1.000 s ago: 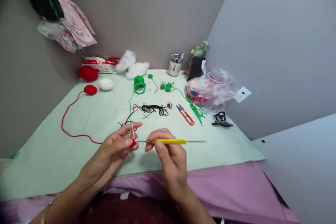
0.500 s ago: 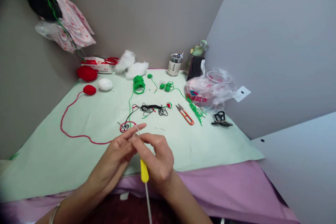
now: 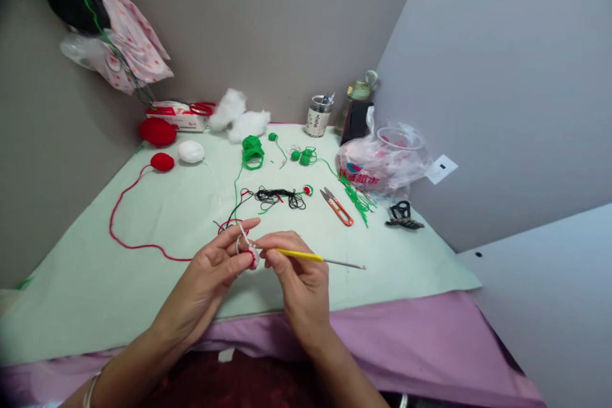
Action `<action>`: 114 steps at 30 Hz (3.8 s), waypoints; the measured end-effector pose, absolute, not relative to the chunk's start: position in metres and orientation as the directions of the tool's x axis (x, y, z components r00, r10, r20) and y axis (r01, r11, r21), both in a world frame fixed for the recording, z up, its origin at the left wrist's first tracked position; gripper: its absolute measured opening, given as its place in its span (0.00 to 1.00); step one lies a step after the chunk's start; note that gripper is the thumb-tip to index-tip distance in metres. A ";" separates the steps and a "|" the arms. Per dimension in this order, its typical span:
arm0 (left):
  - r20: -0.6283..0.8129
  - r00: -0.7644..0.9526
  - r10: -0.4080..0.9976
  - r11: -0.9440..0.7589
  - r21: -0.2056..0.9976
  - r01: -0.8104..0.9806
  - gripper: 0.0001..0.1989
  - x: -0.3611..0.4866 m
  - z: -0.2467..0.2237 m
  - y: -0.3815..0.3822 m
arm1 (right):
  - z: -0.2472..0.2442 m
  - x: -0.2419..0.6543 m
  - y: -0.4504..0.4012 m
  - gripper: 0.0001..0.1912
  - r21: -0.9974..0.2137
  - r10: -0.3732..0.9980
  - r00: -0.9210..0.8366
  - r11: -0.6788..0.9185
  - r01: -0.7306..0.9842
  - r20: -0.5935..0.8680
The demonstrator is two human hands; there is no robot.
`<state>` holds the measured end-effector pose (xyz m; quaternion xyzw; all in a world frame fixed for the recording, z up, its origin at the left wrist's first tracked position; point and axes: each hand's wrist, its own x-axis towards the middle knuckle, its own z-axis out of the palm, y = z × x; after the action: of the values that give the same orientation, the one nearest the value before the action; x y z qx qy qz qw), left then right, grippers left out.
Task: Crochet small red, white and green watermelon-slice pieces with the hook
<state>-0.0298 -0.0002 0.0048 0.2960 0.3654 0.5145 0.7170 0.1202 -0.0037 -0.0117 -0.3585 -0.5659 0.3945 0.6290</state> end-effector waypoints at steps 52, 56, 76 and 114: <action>-0.226 0.209 0.951 0.301 0.828 -0.473 0.20 -0.032 0.012 -0.006 | -0.009 0.134 -0.012 0.12 -0.914 0.921 0.045 0.390 -0.112 0.388; -0.205 0.202 0.958 0.275 0.853 -0.443 0.18 -0.032 0.010 -0.005 | -0.007 0.138 -0.015 0.13 -0.880 0.881 -0.007 0.472 0.049 0.472; -0.293 0.311 0.904 0.424 0.703 -0.570 0.26 -0.028 0.008 -0.004 | -0.027 0.131 -0.020 0.24 -0.409 0.567 -0.166 0.739 0.536 0.807; -0.238 0.336 0.911 0.396 0.729 -0.558 0.28 -0.028 0.008 -0.001 | -0.017 0.125 -0.006 0.08 -0.895 0.931 0.043 0.362 -0.260 0.364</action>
<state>-0.0284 -0.0011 0.0085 0.2732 0.3236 0.4768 0.7703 0.1249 -0.0059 -0.0174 -0.3255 -0.5153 0.4616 0.6445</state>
